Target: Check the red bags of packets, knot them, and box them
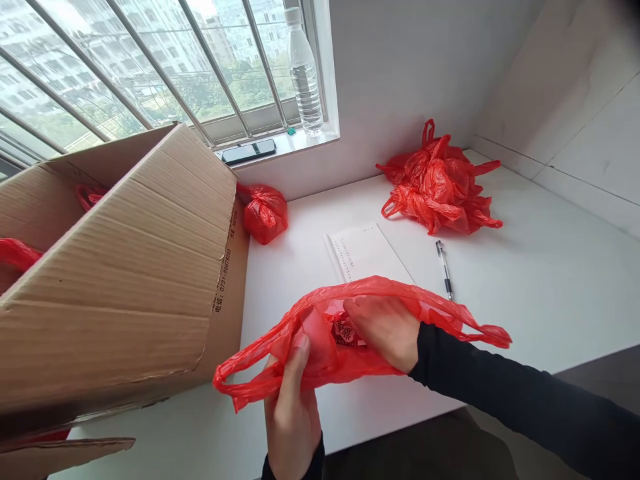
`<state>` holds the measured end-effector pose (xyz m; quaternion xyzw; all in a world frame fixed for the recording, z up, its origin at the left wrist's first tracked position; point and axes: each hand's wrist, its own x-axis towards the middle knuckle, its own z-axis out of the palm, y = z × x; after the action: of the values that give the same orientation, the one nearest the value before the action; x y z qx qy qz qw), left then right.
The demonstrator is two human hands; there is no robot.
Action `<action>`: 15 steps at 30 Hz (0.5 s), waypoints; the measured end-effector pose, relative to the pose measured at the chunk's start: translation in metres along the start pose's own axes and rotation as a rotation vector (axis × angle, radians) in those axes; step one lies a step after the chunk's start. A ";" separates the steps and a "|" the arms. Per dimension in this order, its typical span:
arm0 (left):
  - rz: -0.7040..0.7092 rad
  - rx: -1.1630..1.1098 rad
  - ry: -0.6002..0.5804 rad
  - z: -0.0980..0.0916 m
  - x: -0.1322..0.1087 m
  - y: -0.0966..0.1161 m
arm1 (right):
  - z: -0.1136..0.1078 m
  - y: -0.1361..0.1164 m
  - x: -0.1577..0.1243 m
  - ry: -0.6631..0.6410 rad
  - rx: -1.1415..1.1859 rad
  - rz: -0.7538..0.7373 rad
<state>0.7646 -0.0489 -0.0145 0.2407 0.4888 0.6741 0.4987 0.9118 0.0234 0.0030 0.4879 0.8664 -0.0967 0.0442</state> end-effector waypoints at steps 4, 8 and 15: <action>0.000 -0.008 0.038 0.001 -0.001 -0.001 | -0.002 -0.003 -0.002 0.030 -0.011 0.063; -0.013 -0.020 0.044 0.001 -0.001 -0.001 | -0.001 0.005 -0.013 -0.027 0.015 0.042; -0.082 -0.030 0.102 0.003 -0.006 -0.003 | 0.008 0.023 -0.031 -0.150 -0.013 0.070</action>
<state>0.7703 -0.0535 -0.0148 0.1782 0.5128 0.6719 0.5039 0.9474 0.0073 -0.0027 0.5090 0.8437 -0.1258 0.1152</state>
